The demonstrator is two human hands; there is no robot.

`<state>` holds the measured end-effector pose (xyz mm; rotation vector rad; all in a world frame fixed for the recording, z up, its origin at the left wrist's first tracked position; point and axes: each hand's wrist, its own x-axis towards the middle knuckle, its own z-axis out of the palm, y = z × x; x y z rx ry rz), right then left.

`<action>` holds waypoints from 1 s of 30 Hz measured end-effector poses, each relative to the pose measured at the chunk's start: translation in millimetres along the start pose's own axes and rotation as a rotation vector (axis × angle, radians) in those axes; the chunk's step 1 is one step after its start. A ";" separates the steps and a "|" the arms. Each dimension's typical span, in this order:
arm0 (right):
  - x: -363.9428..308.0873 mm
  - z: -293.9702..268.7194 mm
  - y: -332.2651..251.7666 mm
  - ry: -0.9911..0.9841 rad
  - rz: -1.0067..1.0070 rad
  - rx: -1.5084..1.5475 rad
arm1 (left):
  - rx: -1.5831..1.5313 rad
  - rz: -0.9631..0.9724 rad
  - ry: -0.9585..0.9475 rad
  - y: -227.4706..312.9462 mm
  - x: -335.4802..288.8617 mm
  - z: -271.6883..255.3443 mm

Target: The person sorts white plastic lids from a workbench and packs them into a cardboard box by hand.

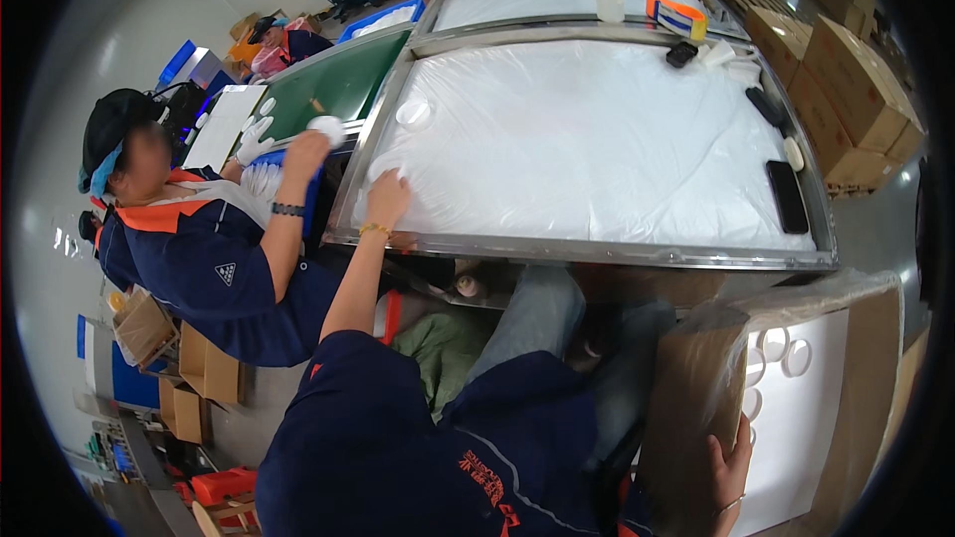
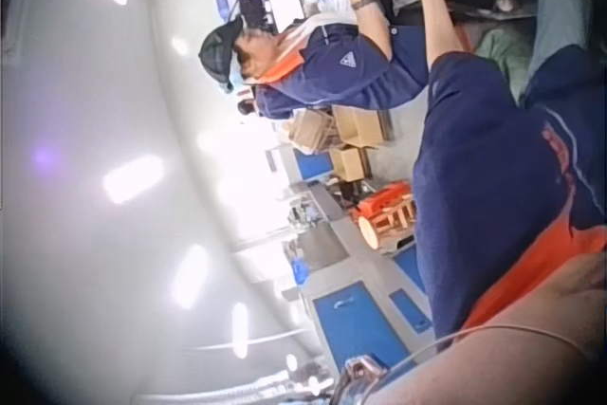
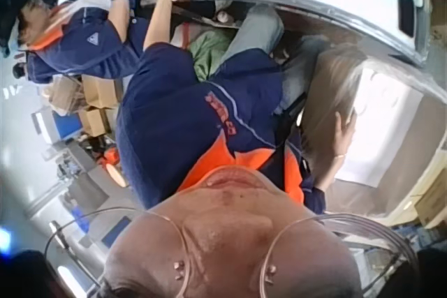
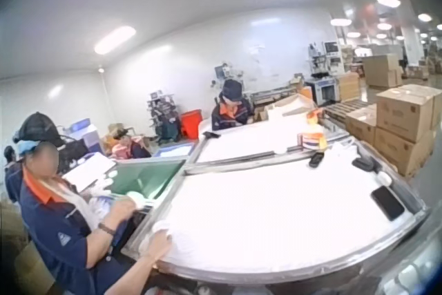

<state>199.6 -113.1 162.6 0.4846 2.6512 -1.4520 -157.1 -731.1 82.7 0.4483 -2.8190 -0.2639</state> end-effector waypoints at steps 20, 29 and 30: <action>16.8 -4.0 14.3 0.036 -0.006 -0.018 | 0.410 0.286 -0.030 29.1 155.1 49.7; 18.6 -7.2 12.8 0.002 -0.041 -0.050 | 0.213 -0.151 -0.040 78.9 9.4 3.4; 18.5 -7.4 12.2 0.005 -0.048 -0.053 | 0.221 -0.157 -0.039 70.7 8.5 5.3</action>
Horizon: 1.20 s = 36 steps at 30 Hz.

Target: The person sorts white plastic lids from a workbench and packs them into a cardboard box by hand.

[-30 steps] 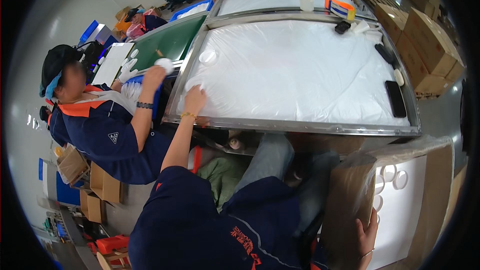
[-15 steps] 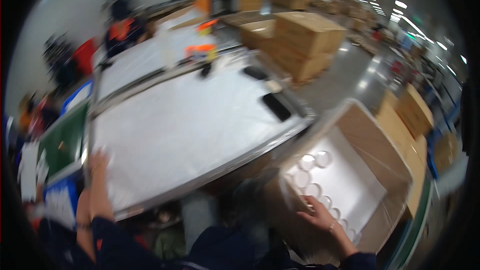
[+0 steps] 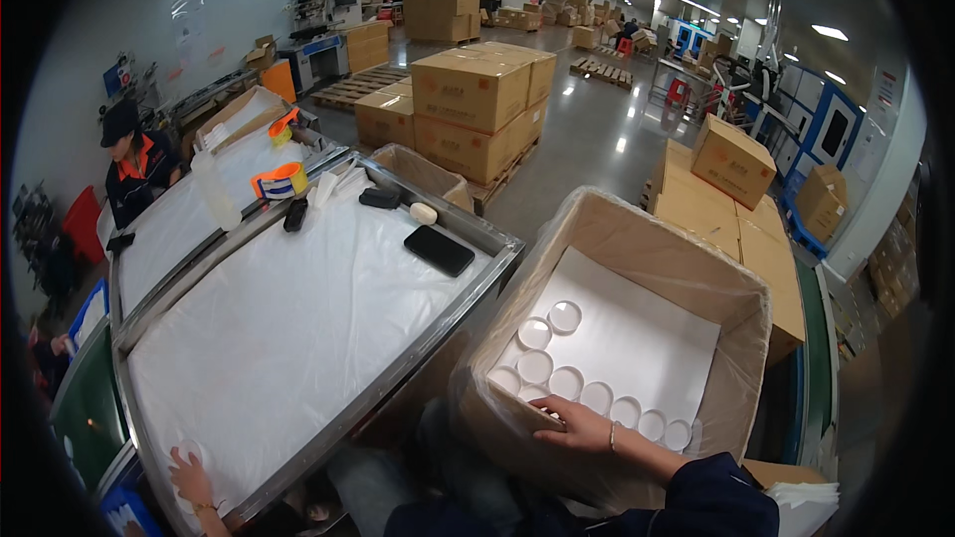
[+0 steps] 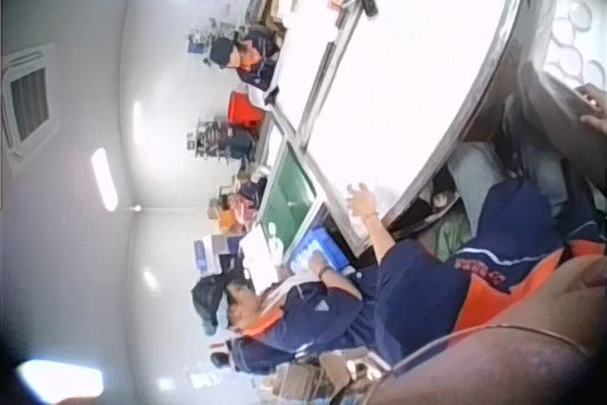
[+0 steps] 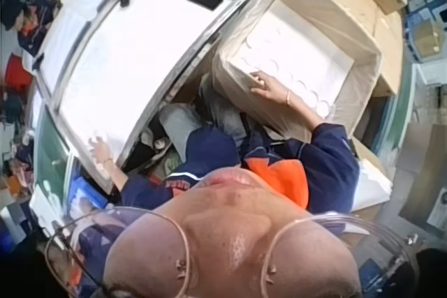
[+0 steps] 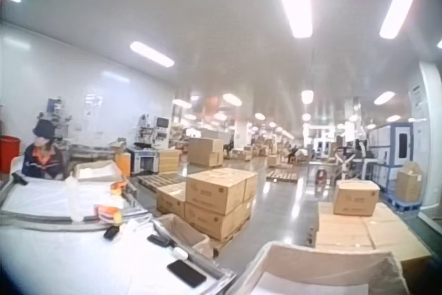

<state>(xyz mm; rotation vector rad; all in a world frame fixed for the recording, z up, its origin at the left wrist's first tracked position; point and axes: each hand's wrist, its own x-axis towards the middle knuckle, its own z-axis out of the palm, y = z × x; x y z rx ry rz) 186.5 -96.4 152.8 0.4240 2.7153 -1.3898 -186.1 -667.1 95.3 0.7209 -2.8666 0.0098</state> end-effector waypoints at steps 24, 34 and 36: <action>-34.2 -23.6 -7.4 -0.109 0.029 -0.121 | -0.351 0.395 -0.082 -84.2 -1.4 35.6; -75.7 -28.9 25.8 -0.162 0.061 0.063 | -0.320 0.963 -0.376 63.4 -36.7 -35.7; -79.6 -31.9 18.7 -0.103 0.075 0.029 | -0.375 1.007 -0.350 103.3 -50.6 -33.6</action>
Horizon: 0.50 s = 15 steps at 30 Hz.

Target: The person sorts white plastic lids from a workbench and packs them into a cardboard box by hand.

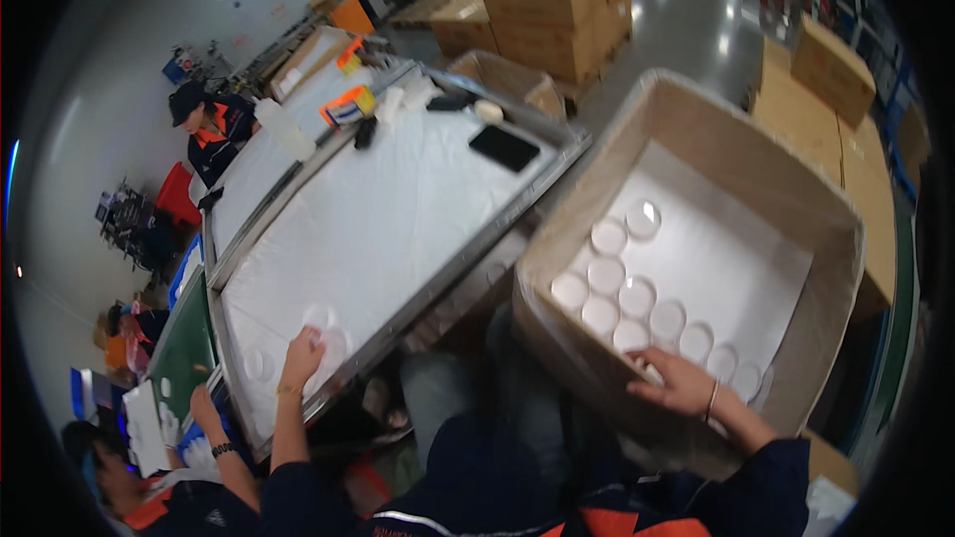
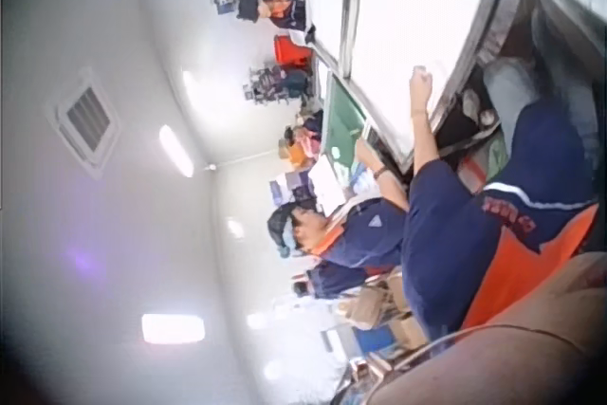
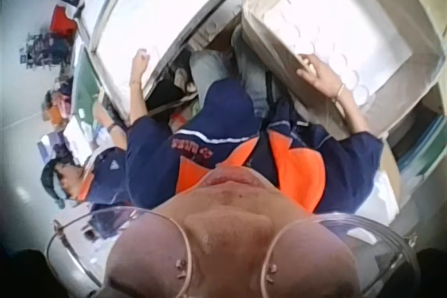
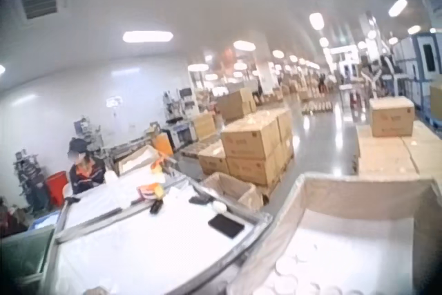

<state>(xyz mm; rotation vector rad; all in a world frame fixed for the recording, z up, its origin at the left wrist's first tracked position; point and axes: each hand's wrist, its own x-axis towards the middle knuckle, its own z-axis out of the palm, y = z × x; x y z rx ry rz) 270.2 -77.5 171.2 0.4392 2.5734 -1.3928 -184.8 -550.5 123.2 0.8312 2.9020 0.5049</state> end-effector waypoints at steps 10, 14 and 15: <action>-9.2 4.2 -2.3 0.144 -0.159 -0.437 | -0.564 0.266 0.221 212.0 72.7 19.3; -17.0 6.4 -0.7 0.154 -0.144 -0.447 | -1.758 0.141 -0.402 340.4 25.2 48.8; -16.1 7.0 0.6 0.149 -0.144 -0.447 | -1.950 0.165 -0.681 369.6 14.7 54.7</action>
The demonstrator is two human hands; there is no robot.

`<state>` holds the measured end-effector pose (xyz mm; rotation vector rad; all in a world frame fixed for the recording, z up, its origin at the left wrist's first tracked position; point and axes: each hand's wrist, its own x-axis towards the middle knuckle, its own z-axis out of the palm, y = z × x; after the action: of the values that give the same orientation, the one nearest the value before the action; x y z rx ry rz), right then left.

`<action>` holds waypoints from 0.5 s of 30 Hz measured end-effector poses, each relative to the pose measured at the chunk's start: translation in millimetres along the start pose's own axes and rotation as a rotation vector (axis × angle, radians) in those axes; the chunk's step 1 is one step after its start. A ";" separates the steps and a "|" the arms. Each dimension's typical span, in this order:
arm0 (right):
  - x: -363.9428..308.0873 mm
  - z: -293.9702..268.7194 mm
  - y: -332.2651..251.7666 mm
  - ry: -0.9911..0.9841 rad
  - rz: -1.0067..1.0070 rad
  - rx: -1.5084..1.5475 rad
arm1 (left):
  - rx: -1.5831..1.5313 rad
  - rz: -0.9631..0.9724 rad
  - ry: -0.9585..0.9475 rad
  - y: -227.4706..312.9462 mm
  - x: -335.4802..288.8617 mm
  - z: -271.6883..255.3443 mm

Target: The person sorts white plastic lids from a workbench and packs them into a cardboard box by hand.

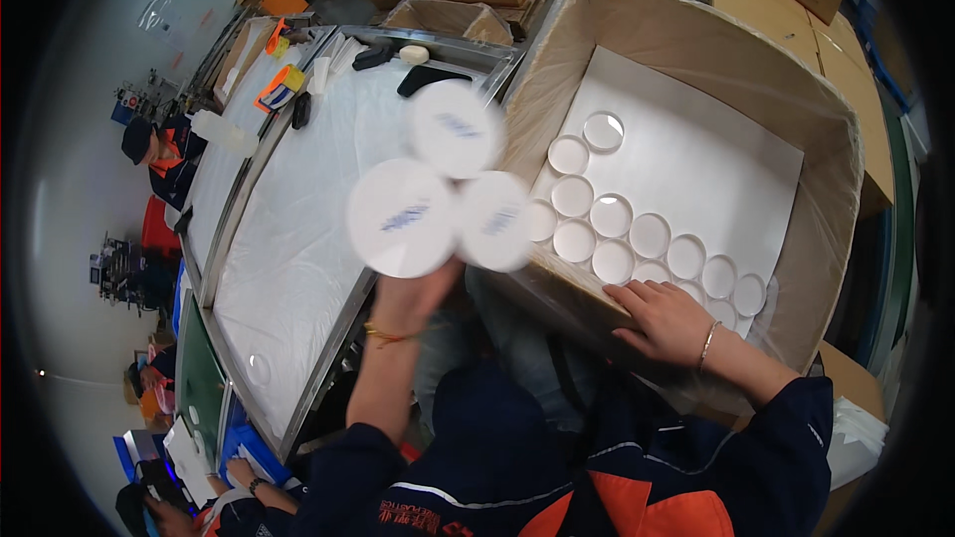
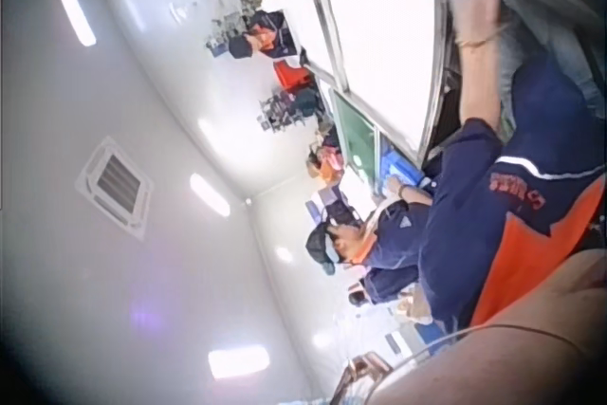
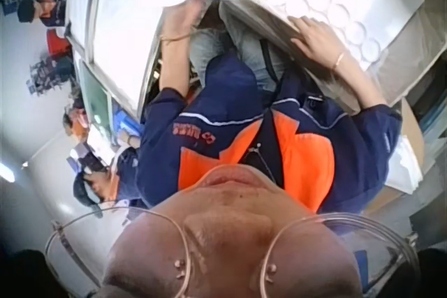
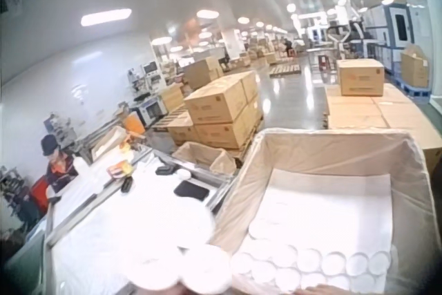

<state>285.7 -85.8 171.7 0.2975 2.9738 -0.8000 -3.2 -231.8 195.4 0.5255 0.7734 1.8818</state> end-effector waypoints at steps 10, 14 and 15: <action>4.2 3.5 0.1 0.012 -0.030 -0.013 | -0.312 -0.294 -0.161 -51.5 24.7 80.9; 1.5 6.7 4.3 0.056 -0.033 -0.003 | -0.650 -0.381 -0.223 -63.6 34.0 77.6; 0.2 8.4 6.4 0.058 -0.023 0.005 | -0.650 -0.394 -0.221 -66.2 37.8 79.7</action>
<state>286.7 -84.5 161.3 0.2922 3.0348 -0.8144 75.5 -155.0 204.9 0.1444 0.0823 1.5513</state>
